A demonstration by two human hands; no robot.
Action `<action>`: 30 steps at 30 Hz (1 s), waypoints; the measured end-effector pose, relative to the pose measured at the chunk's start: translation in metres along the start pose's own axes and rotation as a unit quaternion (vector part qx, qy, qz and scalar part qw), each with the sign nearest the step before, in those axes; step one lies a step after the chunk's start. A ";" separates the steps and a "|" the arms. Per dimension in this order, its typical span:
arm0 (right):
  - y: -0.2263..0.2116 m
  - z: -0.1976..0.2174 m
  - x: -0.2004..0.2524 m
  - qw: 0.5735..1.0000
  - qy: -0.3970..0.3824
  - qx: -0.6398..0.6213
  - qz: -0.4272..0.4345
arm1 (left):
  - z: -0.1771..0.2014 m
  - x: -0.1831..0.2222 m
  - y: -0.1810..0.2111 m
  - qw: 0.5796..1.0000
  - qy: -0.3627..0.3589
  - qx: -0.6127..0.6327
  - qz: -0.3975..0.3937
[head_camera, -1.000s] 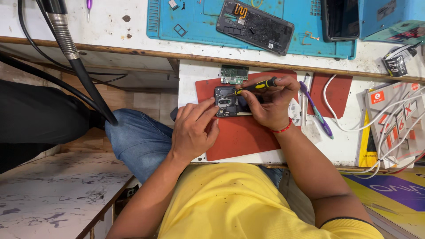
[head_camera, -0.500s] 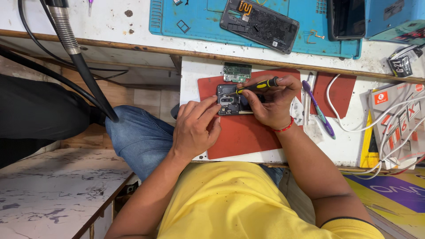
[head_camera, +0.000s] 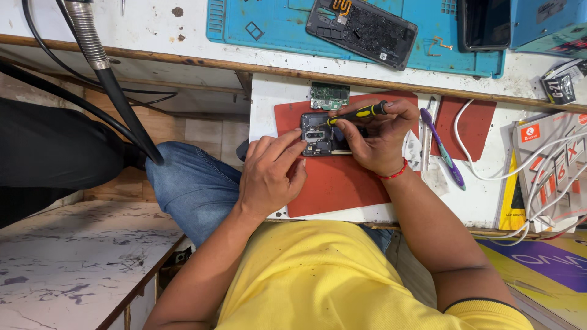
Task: The person disassembles a smartphone, removes the battery, and reassembles the device using a screwdriver. The person then places the back cover onto the phone and secures it.
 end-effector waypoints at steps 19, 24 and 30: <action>-0.066 -0.012 -0.045 0.971 -0.137 0.157 0.117 | 0.001 0.001 0.000 1.000 0.016 0.005 -0.009; -0.096 -0.014 -0.079 0.915 -0.228 0.323 0.077 | 0.003 0.000 -0.002 1.000 0.025 0.006 -0.014; -0.113 -0.013 -0.109 0.793 -0.258 0.551 0.017 | 0.003 0.002 -0.002 0.999 0.032 0.016 -0.016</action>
Point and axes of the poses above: each hand's wrist, its own x-axis away from the middle knuckle, its own z-axis out of the back of the hand, y = z × x, the point moved 2 cm from there along -x, towards the middle knuckle, and after that the axes turned 2 degrees about -z, right-handed, at the moved point
